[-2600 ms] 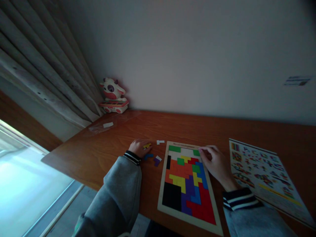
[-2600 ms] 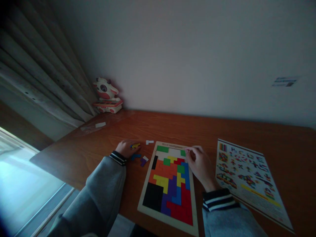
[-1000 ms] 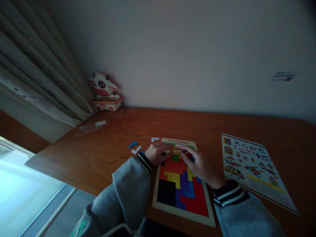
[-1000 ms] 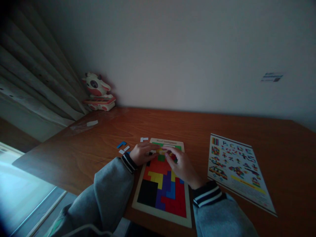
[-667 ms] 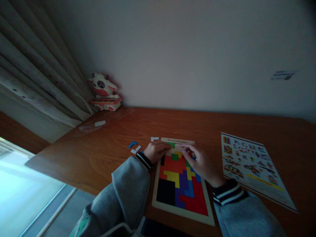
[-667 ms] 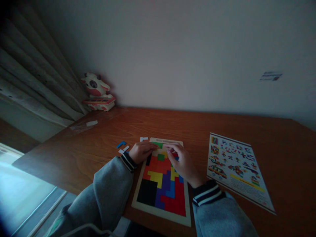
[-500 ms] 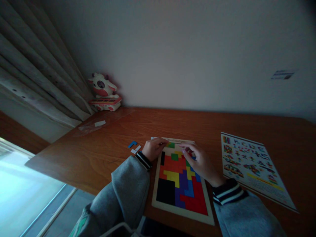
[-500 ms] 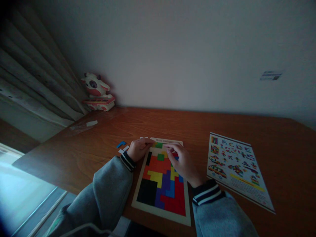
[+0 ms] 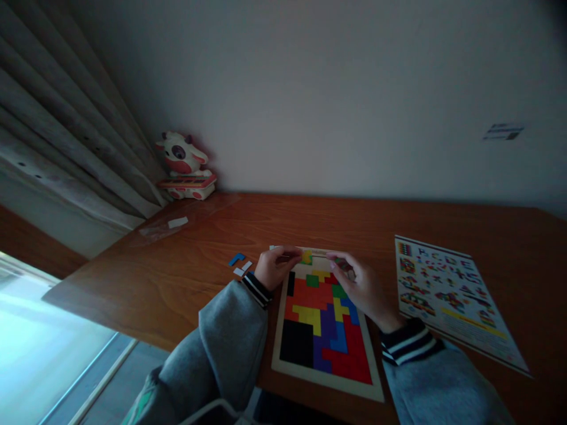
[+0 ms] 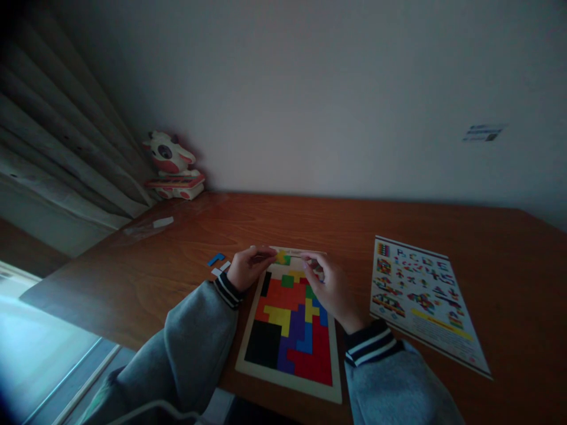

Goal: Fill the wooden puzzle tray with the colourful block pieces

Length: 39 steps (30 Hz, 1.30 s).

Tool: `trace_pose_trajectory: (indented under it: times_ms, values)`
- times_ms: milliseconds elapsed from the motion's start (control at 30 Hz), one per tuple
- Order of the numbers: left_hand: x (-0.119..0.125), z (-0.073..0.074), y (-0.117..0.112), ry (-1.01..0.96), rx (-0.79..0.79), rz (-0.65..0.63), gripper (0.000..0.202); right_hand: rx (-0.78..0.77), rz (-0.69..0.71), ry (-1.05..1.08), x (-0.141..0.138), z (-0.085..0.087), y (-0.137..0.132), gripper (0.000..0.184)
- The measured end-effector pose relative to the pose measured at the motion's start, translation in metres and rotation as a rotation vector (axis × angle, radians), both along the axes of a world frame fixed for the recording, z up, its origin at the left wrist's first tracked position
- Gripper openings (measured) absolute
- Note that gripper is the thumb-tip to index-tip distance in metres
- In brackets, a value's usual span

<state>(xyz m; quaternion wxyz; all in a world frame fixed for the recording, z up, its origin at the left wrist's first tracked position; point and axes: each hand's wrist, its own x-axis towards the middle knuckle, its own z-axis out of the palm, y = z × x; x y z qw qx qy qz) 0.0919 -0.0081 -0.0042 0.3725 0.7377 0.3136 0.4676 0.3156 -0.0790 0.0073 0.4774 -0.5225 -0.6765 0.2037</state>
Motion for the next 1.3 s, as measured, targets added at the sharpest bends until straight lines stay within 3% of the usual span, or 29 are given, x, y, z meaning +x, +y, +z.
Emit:
trace_pose_trajectory:
  times_ms: [200, 400, 567, 700, 867, 1033, 1300]
  values:
    - [0.01, 0.004, -0.012, 0.019, 0.106, -0.1, 0.021, -0.051, 0.128, 0.01, -0.008, 0.004, -0.002, 0.027]
    - [0.008, 0.008, -0.01, 0.088, 0.205, -0.028, 0.019, -0.112, -0.011, 0.16, 0.0, 0.0, 0.001, 0.029]
    - [0.009, 0.009, -0.01, 0.13, 0.126, -0.036, 0.024, -0.165, 0.011, 0.202, 0.0, 0.0, 0.002, 0.029]
    - [0.01, 0.01, -0.01, 0.161, 0.093, 0.006, 0.02, -0.115, 0.06, 0.122, -0.009, 0.0, 0.002, 0.027]
    - [0.003, 0.011, -0.007, 0.272, 0.065, 0.071, 0.02, 0.021, 0.022, -0.098, -0.006, -0.006, 0.006, 0.023]
    - [-0.001, 0.009, -0.003, 0.471, 0.222, 0.05, 0.019, 0.089, 0.052, -0.318, 0.001, -0.011, 0.007, 0.023]
    - [-0.001, -0.003, 0.003, 0.533, 0.468, -0.014, 0.021, 0.085, 0.091, -0.44, -0.001, -0.018, 0.005, 0.025]
